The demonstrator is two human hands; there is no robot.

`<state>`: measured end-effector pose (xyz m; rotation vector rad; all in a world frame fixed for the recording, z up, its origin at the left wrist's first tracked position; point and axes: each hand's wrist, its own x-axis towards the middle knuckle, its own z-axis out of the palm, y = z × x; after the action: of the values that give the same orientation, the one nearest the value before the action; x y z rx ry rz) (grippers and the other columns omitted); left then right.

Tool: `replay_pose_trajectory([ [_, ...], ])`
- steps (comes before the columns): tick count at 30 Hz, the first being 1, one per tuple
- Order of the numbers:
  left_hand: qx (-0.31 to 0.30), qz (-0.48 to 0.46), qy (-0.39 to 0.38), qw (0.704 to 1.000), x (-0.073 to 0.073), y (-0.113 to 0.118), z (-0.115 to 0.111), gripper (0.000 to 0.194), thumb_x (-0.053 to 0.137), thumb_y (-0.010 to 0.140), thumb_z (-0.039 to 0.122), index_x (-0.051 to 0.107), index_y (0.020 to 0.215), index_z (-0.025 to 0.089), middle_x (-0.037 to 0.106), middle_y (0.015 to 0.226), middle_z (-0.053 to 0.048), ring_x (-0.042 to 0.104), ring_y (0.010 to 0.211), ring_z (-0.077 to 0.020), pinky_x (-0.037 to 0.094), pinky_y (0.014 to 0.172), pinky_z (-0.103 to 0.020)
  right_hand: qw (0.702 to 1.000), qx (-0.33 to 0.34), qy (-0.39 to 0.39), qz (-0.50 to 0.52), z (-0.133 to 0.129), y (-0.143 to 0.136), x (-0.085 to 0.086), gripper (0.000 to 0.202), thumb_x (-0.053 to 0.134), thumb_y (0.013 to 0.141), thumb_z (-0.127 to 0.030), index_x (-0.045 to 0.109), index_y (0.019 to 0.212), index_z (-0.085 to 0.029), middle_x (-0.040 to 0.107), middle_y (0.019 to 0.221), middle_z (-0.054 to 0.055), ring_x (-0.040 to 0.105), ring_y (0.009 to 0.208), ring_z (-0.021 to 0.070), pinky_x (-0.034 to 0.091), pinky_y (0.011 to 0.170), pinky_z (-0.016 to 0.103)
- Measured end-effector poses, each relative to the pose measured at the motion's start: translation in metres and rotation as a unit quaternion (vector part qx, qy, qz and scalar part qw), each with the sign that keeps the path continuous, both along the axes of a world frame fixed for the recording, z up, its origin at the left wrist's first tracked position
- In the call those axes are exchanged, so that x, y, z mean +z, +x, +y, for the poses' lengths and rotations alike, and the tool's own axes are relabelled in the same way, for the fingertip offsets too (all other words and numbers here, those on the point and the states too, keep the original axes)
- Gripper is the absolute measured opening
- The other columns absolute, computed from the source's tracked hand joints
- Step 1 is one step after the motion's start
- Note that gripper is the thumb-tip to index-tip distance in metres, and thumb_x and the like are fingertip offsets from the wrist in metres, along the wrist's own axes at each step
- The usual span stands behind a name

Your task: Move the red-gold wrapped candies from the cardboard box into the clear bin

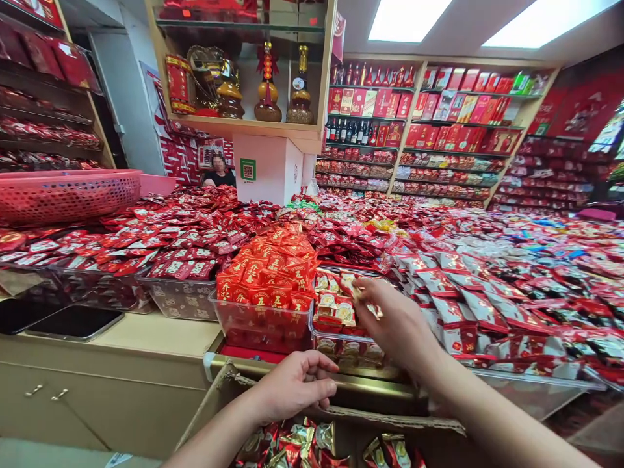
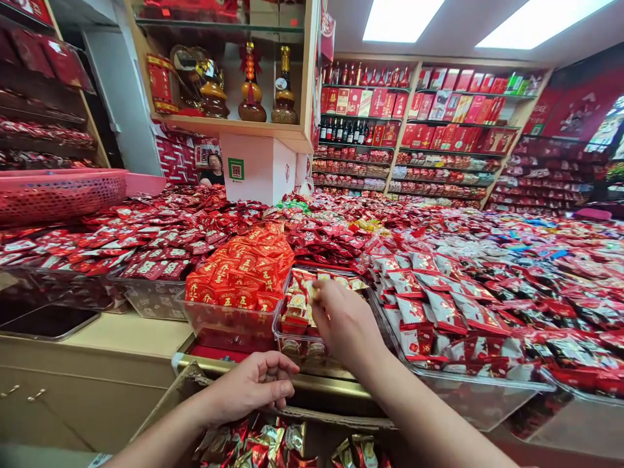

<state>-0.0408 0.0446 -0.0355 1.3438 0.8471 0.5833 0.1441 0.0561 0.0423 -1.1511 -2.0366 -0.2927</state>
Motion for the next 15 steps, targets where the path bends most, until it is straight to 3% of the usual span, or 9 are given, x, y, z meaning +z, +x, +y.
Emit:
replay_pose_trajectory([
  [3, 0.002, 0.005, 0.009, 1.000, -0.002, 0.001, 0.001, 0.032, 0.063, 0.067, 0.034, 0.053, 0.090, 0.014, 0.056, 0.064, 0.003, 0.052, 0.054, -0.0093, 0.035, 0.049, -0.020, 0.979, -0.119, -0.085, -0.141, 0.050, -0.013, 0.012, 0.014, 0.040, 0.080, -0.015, 0.051, 0.088, -0.016, 0.063, 0.084, 0.006, 0.059, 0.077, 0.0183, 0.041, 0.065, 0.026],
  [7, 0.005, 0.010, 0.020, 1.000, -0.006, 0.001, 0.002, 0.029, 0.061, 0.068, 0.031, 0.052, 0.090, 0.014, 0.054, 0.062, 0.004, 0.052, 0.055, -0.0094, 0.035, 0.049, -0.020, 0.959, -0.157, -0.130, -0.199, 0.092, -0.026, 0.008, 0.017, 0.038, 0.080, -0.010, 0.052, 0.086, -0.015, 0.063, 0.084, 0.008, 0.059, 0.074, 0.0194, 0.038, 0.061, 0.027],
  [15, -0.001, 0.012, 0.027, 1.000, -0.002, 0.001, 0.000, 0.028, 0.062, 0.067, 0.030, 0.054, 0.088, 0.013, 0.053, 0.058, 0.005, 0.049, 0.054, -0.0098, 0.035, 0.052, -0.022, 0.939, -0.169, -0.202, -0.222, 0.109, -0.020, -0.004, 0.022, 0.045, 0.072, -0.010, 0.057, 0.089, -0.016, 0.062, 0.093, 0.011, 0.051, 0.092, 0.0244, 0.036, 0.073, 0.033],
])
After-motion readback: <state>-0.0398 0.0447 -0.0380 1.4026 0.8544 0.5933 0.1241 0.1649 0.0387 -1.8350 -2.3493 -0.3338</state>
